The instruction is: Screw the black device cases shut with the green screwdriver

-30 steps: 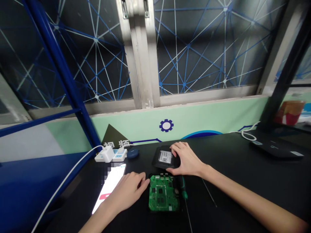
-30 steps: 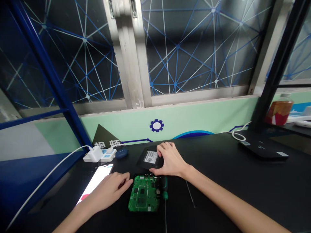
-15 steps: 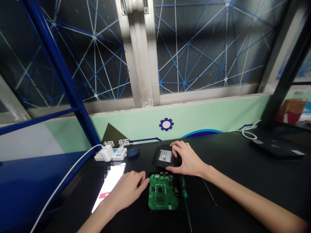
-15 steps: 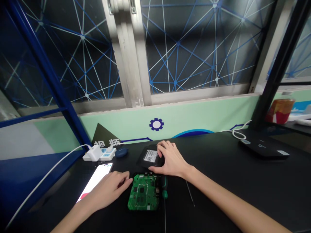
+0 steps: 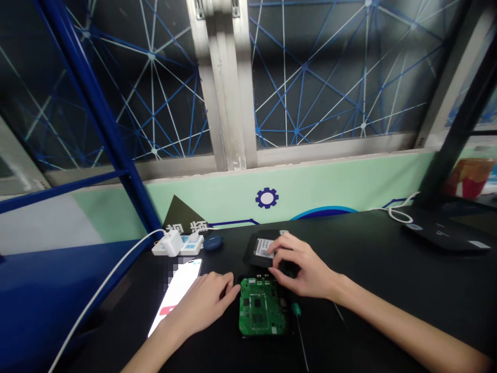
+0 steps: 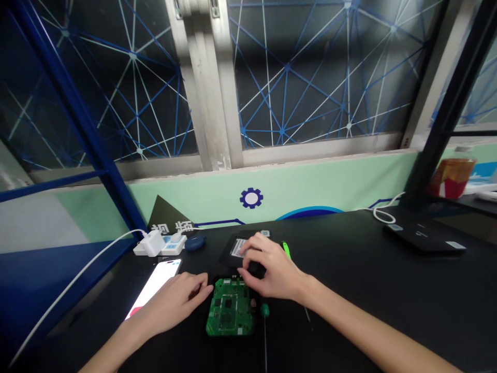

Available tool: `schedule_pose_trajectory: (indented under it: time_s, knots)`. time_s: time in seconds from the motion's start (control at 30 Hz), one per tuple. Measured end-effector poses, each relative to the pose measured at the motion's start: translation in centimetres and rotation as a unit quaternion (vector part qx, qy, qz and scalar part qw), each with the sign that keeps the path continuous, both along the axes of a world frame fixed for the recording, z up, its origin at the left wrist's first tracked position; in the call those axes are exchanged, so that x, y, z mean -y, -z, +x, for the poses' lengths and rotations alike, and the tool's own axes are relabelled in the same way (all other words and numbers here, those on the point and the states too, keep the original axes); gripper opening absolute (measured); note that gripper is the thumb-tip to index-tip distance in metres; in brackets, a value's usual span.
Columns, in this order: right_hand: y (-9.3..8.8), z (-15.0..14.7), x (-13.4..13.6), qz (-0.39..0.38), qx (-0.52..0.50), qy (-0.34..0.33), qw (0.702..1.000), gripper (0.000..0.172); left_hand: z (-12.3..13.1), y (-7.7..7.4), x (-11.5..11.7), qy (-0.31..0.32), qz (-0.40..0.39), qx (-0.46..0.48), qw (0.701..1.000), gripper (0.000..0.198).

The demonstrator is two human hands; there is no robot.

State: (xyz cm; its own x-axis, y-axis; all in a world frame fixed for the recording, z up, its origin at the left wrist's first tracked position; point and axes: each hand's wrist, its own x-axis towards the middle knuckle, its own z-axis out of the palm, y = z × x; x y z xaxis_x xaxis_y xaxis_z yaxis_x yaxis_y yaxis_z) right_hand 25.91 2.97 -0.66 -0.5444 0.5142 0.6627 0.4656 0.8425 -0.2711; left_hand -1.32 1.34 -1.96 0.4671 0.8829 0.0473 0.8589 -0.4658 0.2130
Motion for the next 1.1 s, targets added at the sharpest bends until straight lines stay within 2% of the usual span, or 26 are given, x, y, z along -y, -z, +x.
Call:
schedule_pose_trajectory:
  time_s: [0.13,0.23,0.37,0.63,0.8,1.1]
  knots:
    - [0.1,-0.9,1.6,-0.039,0.12,-0.059,0.99,0.011,0.0,0.1,0.0,-0.003,-0.002,-0.002,1.0,0.038]
    - [0.3,-1.3,2.2,-0.038,0.222,-0.022,0.974,0.013,0.0,0.0,0.0,-0.003,-0.003,0.0,1.0,0.036]
    - [0.6,-1.7,2.2,-0.025,0.291,0.033,0.956,0.019,0.0,-0.2,0.1,0.001,-0.007,0.005,1.0,0.033]
    - [0.6,-1.9,2.6,-0.009,0.32,0.04,0.946,0.024,0.0,-0.4,0.1,-0.002,-0.01,0.006,1.0,0.031]
    - [0.7,-1.9,2.6,0.01,0.336,0.043,0.941,0.021,0.1,-0.4,0.2,0.009,-0.01,0.008,1.0,0.03]
    - [0.7,-1.9,2.8,-0.003,0.344,0.044,0.938,0.012,0.3,-0.4,0.4,0.029,-0.014,0.011,0.999,0.026]
